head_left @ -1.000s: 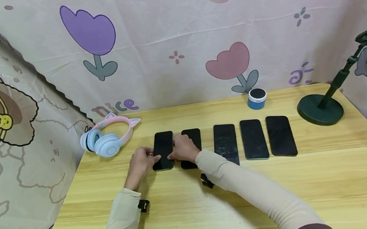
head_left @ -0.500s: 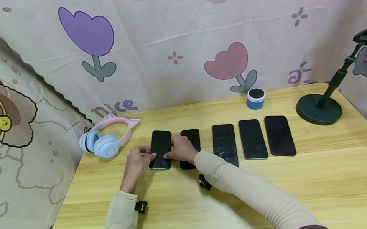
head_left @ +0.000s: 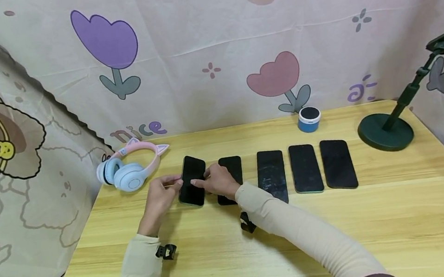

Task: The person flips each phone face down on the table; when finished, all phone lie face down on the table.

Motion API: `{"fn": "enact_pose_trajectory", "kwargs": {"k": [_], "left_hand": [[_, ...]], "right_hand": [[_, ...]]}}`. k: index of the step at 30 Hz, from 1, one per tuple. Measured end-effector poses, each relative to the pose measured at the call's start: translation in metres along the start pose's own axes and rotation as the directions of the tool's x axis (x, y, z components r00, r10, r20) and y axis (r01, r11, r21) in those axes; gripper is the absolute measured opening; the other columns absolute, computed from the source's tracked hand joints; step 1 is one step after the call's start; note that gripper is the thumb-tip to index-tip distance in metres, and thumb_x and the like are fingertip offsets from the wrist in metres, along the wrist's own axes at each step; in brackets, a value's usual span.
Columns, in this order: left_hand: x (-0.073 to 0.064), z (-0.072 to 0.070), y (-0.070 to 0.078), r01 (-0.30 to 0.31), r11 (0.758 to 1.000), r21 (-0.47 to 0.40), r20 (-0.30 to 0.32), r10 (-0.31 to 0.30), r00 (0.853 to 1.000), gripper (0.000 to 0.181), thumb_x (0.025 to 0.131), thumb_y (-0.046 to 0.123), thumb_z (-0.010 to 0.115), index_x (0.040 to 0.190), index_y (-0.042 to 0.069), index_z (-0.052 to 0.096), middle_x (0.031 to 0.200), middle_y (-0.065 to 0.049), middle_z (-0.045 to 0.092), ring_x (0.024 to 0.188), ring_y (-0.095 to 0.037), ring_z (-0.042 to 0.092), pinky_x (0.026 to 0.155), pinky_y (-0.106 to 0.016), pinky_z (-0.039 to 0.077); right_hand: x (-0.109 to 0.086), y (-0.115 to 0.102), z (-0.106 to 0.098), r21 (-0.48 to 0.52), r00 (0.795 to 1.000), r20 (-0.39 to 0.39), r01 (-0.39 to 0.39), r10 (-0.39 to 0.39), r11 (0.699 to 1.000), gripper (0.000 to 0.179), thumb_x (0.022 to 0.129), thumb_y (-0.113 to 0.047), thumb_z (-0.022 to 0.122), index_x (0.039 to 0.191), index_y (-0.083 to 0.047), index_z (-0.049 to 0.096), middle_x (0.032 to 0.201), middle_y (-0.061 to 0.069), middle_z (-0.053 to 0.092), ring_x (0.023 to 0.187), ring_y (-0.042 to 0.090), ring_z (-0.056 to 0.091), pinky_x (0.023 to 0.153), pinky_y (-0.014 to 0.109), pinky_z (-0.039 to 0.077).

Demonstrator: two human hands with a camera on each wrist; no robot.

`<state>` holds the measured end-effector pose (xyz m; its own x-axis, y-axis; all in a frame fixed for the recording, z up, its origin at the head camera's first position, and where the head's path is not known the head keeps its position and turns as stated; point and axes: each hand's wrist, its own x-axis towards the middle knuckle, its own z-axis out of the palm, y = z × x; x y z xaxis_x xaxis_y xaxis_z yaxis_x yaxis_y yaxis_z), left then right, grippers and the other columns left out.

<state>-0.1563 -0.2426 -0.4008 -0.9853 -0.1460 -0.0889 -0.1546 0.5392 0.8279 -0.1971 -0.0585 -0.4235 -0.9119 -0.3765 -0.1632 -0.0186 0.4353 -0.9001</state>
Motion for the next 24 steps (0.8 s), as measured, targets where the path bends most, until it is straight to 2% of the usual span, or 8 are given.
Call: {"fn": "enact_pose_trajectory", "kwargs": {"k": [5, 12, 16, 19, 24], "left_hand": [[0.0007, -0.0006, 0.0005, 0.011, 0.998, -0.062, 0.004, -0.011, 1.0, 0.029, 0.1, 0.009, 0.064, 0.125, -0.005, 0.069, 0.116, -0.02, 0.067, 0.101, -0.022, 0.062, 0.078, -0.02, 0.053], [0.0013, -0.0025, 0.0022, 0.025, 0.993, -0.119, 0.028, -0.022, 0.999, 0.031, 0.1, 0.011, 0.064, 0.127, -0.005, 0.067, 0.12, -0.021, 0.065, 0.106, -0.022, 0.062, 0.081, -0.02, 0.054], [0.0012, -0.0033, 0.0021, 0.03, 0.988, -0.155, 0.051, -0.023, 0.998, 0.033, 0.101, 0.013, 0.064, 0.129, -0.005, 0.065, 0.124, -0.022, 0.064, 0.108, -0.024, 0.064, 0.084, -0.022, 0.055], [0.001, -0.0033, 0.0024, 0.034, 0.984, -0.173, 0.076, -0.021, 0.997, 0.036, 0.102, 0.015, 0.063, 0.132, -0.004, 0.064, 0.127, -0.023, 0.063, 0.111, -0.028, 0.065, 0.084, -0.023, 0.055], [-0.0001, -0.0036, 0.0038, 0.034, 0.983, -0.182, 0.109, -0.014, 0.994, 0.037, 0.102, 0.017, 0.063, 0.134, -0.002, 0.063, 0.13, -0.022, 0.061, 0.115, -0.034, 0.063, 0.083, -0.024, 0.056]], "right_hand": [[-0.0023, -0.0013, 0.0005, 0.055, 1.0, -0.002, -0.006, 0.006, 0.998, 0.047, 0.097, -0.041, 0.068, 0.107, 0.004, 0.073, 0.08, 0.015, 0.074, 0.077, 0.026, 0.07, 0.069, 0.03, 0.052], [-0.0036, -0.0033, 0.0014, 0.1, 1.0, 0.016, 0.007, -0.009, 0.995, 0.052, 0.101, -0.047, 0.06, 0.109, 0.002, 0.075, 0.085, 0.017, 0.074, 0.082, 0.03, 0.072, 0.071, 0.031, 0.052], [-0.0029, -0.0029, 0.0023, 0.143, 1.0, 0.022, 0.007, -0.01, 0.99, 0.055, 0.102, -0.049, 0.058, 0.118, 0.002, 0.071, 0.092, 0.017, 0.074, 0.083, 0.029, 0.073, 0.078, 0.034, 0.056], [-0.0022, -0.0028, 0.0032, 0.199, 1.0, 0.03, 0.002, -0.008, 0.98, 0.057, 0.102, -0.048, 0.058, 0.124, 0.004, 0.068, 0.099, 0.019, 0.074, 0.086, 0.031, 0.074, 0.084, 0.039, 0.058], [-0.0016, -0.0035, 0.0049, 0.288, 0.999, 0.043, -0.023, 0.011, 0.957, 0.062, 0.101, -0.048, 0.059, 0.13, 0.006, 0.063, 0.105, 0.021, 0.073, 0.092, 0.032, 0.074, 0.085, 0.042, 0.058]]}}
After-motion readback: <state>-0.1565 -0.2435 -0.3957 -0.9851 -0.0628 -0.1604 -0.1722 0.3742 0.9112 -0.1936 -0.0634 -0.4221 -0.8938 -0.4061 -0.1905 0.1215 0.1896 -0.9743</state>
